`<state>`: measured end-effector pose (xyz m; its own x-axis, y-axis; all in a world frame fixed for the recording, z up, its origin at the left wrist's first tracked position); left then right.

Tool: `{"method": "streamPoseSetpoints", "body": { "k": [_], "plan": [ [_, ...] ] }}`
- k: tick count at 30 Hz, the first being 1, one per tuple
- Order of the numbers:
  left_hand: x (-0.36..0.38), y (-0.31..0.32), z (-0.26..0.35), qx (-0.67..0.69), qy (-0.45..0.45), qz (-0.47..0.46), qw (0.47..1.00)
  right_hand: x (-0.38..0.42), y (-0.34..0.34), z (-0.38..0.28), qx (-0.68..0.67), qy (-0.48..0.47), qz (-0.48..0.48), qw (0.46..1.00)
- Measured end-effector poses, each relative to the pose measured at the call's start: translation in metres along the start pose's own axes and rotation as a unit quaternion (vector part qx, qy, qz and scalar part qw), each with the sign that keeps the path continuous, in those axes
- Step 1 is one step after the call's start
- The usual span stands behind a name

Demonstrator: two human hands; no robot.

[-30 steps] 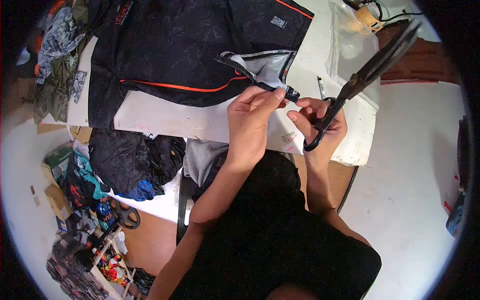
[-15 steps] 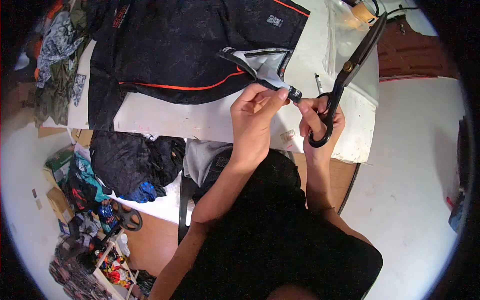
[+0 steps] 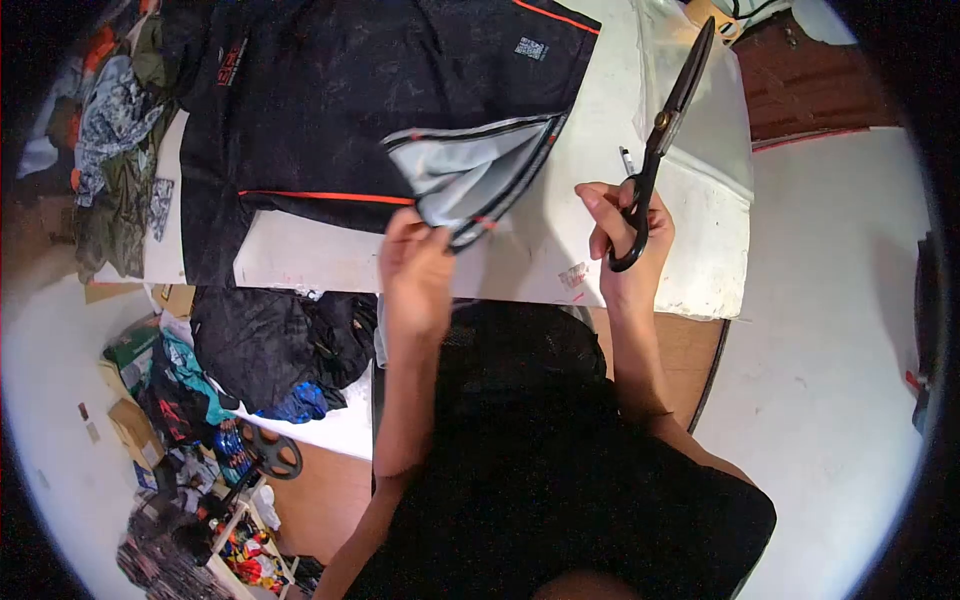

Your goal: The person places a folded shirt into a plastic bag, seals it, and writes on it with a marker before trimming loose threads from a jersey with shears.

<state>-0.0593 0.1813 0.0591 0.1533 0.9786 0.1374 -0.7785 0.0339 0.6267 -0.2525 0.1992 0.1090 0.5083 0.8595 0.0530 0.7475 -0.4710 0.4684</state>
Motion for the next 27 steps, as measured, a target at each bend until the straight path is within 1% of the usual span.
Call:
{"method": "streamPoseSetpoints", "body": {
  "k": [1, 3, 4, 6, 8, 10, 12, 13, 14, 15, 16, 18, 19, 20, 21, 22, 24, 25, 27],
  "plan": [
    [0.002, -0.024, 0.000, -0.219, 0.046, 0.051, 0.973, -0.002, -0.005, 0.000, -0.001, -0.001, 0.009, 1.000],
    [0.001, -0.062, 0.016, -0.295, 0.056, 0.109, 0.948, -0.007, -0.014, 0.001, 0.006, -0.006, 0.029, 1.000],
    [0.000, -0.077, 0.028, -0.159, 0.018, 0.116, 0.980, -0.009, -0.017, 0.000, 0.003, -0.011, 0.030, 0.999],
    [0.001, -0.106, 0.052, -0.132, 0.047, 0.213, 0.967, -0.013, -0.022, 0.000, 0.030, -0.007, 0.039, 0.999],
    [0.004, -0.149, 0.078, -0.102, 0.104, 0.214, 0.966, -0.015, -0.027, 0.001, 0.029, -0.007, 0.038, 0.999],
    [0.003, -0.201, 0.105, -0.142, 0.168, 0.222, 0.950, -0.016, -0.031, 0.004, 0.021, 0.004, 0.026, 0.999],
    [-0.004, -0.196, 0.129, -0.146, 0.219, 0.335, 0.905, -0.018, -0.030, 0.008, 0.018, 0.004, 0.027, 0.999],
    [-0.008, -0.198, 0.130, -0.202, 0.284, 0.321, 0.881, -0.018, -0.028, 0.010, 0.019, 0.007, 0.025, 0.999],
    [-0.014, -0.181, 0.129, -0.259, 0.304, 0.387, 0.831, -0.018, -0.027, 0.011, 0.015, 0.010, 0.024, 1.000],
    [-0.021, -0.167, 0.125, -0.376, 0.306, 0.409, 0.773, -0.017, -0.025, 0.012, 0.023, 0.018, 0.020, 0.999],
    [-0.027, -0.152, 0.118, -0.485, 0.303, 0.426, 0.701, -0.017, -0.023, 0.013, 0.031, 0.025, 0.015, 0.999],
    [-0.035, -0.095, 0.087, -0.577, 0.245, 0.352, 0.696, -0.015, -0.024, 0.015, 0.035, 0.037, 0.012, 0.999],
    [-0.046, -0.099, 0.062, -0.620, 0.213, 0.245, 0.715, -0.014, -0.024, 0.017, 0.042, 0.043, 0.009, 0.998],
    [-0.056, -0.055, 0.052, -0.719, 0.305, 0.137, 0.610, -0.013, -0.025, 0.018, 0.036, 0.049, 0.004, 0.998],
    [-0.067, -0.039, 0.027, -0.734, 0.310, 0.077, 0.599, -0.012, -0.028, 0.019, 0.053, 0.061, -0.007, 0.997],
    [-0.080, -0.027, 0.008, -0.718, 0.343, -0.006, 0.605, -0.012, -0.028, 0.018, 0.070, 0.069, -0.017, 0.995],
    [-0.099, 0.003, -0.018, -0.721, 0.362, -0.050, 0.589, -0.009, -0.028, 0.016, 0.069, 0.071, -0.023, 0.995],
    [-0.111, 0.009, -0.026, -0.720, 0.365, -0.048, 0.588, -0.008, -0.031, 0.015, 0.086, 0.084, -0.035, 0.992],
    [-0.129, 0.011, -0.043, -0.731, 0.365, -0.126, 0.563, -0.004, -0.034, 0.011, 0.102, 0.113, -0.045, 0.987]
  ]
}}
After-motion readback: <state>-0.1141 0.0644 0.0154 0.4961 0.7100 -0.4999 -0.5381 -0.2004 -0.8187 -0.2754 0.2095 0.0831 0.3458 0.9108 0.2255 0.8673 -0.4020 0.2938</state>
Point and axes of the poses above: each hand's wrist, its own x-axis away from the middle knuckle, its own y-axis out of the palm, z = x × y, the point moved 1 cm from there along -x, towards the middle knuckle, and after that the axes turned 14 degrees about -x, right-handed, at the moved point
